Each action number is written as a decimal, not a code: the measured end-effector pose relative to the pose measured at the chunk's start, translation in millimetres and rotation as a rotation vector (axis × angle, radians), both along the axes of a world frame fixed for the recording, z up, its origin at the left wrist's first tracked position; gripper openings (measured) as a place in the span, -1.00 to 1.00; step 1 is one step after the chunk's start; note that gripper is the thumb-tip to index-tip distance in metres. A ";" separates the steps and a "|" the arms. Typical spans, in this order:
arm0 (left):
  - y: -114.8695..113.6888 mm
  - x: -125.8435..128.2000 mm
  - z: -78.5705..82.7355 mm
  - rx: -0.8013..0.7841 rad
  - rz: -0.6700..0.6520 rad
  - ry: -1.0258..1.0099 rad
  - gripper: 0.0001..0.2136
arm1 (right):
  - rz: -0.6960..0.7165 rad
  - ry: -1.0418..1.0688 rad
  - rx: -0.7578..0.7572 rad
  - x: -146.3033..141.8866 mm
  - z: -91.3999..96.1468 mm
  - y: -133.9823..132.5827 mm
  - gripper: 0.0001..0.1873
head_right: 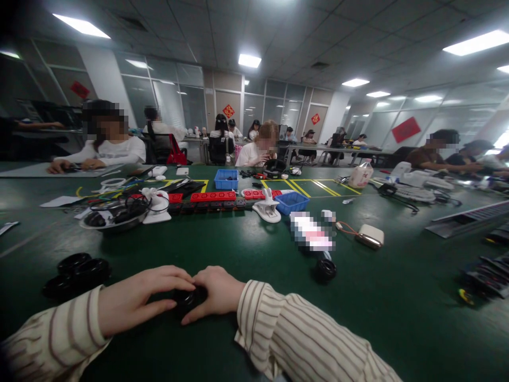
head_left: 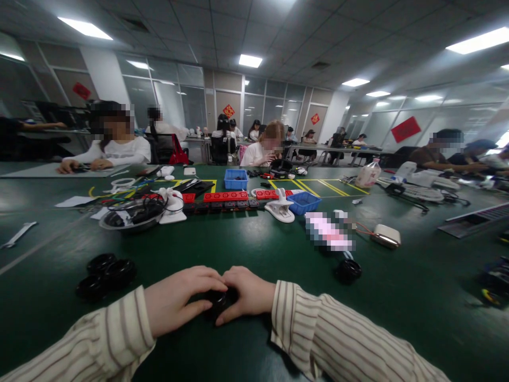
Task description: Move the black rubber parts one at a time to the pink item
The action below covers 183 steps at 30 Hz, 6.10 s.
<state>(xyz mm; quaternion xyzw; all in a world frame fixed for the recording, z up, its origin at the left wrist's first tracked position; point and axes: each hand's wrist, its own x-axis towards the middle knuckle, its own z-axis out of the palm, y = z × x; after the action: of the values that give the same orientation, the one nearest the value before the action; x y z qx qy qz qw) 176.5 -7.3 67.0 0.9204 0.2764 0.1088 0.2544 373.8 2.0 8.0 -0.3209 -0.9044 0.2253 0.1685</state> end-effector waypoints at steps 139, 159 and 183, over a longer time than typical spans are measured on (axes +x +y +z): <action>-4.1 9.3 -60.4 0.063 0.182 -0.183 -0.66 | -0.341 0.304 0.313 -32.8 9.5 -45.8 -0.83; -1.2 5.3 -67.6 0.062 0.153 -0.117 -0.69 | -0.168 0.333 0.216 -31.0 10.7 -49.0 -0.83; -5.4 4.1 -76.2 0.108 0.194 -0.140 -0.49 | -0.147 0.453 0.242 -29.5 12.9 -54.1 -0.78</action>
<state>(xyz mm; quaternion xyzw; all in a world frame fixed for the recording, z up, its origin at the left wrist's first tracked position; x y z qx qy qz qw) 180.5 -12.6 -9.2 0.8919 0.3393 0.2114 0.2114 344.4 -52.1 20.9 -0.3046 -0.8383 0.1687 0.4195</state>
